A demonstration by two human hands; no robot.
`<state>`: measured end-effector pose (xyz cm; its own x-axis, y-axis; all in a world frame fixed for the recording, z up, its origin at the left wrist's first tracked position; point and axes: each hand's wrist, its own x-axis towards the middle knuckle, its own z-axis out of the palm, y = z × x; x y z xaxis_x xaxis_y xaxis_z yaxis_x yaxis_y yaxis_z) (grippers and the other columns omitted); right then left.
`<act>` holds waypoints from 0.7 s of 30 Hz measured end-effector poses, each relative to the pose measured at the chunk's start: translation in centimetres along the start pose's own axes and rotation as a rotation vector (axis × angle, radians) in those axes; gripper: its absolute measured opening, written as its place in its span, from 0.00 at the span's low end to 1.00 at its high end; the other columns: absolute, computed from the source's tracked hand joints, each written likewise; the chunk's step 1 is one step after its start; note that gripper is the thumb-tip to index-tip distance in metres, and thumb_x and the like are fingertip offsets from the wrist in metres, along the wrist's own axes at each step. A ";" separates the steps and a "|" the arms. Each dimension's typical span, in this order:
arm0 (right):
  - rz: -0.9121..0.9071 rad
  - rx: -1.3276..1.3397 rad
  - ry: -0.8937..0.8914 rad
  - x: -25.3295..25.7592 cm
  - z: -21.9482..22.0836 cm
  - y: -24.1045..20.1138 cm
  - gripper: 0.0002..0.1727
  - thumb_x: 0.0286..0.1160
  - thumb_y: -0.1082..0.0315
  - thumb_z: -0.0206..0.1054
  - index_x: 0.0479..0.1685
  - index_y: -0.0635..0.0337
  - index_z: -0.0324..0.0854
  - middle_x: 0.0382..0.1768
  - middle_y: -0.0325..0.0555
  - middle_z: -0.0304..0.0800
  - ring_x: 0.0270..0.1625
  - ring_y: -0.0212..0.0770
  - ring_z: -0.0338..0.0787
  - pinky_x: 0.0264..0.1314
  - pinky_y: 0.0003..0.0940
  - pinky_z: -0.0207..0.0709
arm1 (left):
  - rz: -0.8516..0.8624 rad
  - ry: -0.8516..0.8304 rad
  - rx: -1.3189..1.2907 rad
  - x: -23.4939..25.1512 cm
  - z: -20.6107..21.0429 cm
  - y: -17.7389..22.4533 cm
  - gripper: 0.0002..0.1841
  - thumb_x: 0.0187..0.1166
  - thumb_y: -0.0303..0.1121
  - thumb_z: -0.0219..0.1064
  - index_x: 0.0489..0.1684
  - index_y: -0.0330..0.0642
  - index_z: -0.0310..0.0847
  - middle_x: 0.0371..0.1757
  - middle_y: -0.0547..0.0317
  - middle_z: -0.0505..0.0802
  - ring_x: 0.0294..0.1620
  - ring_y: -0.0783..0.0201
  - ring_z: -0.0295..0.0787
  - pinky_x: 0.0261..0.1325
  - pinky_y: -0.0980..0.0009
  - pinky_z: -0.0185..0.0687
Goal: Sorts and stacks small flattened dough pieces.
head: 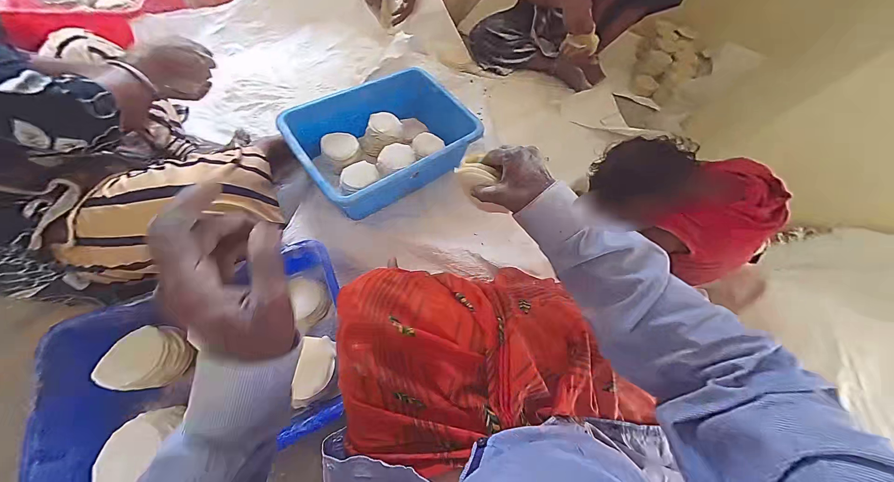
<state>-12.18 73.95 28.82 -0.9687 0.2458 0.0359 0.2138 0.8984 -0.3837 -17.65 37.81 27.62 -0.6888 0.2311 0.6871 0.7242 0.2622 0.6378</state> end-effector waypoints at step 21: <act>0.564 0.340 -0.018 1.0 16.9 15.2 0.34 0.67 0.53 0.81 0.68 0.67 0.83 0.61 0.69 0.89 0.68 0.67 0.86 0.76 0.65 0.71 | -1.359 -0.529 -0.687 -3.7 40.4 -10.0 0.40 0.93 0.60 0.31 0.83 0.32 0.65 0.78 0.40 0.81 0.80 0.49 0.74 0.81 0.50 0.66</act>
<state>-12.02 81.74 7.42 -0.7225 0.6364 -0.2701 0.6400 0.4680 -0.6093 -23.67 72.19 4.61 -0.6298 0.5089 -0.5868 -0.6244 0.1177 0.7722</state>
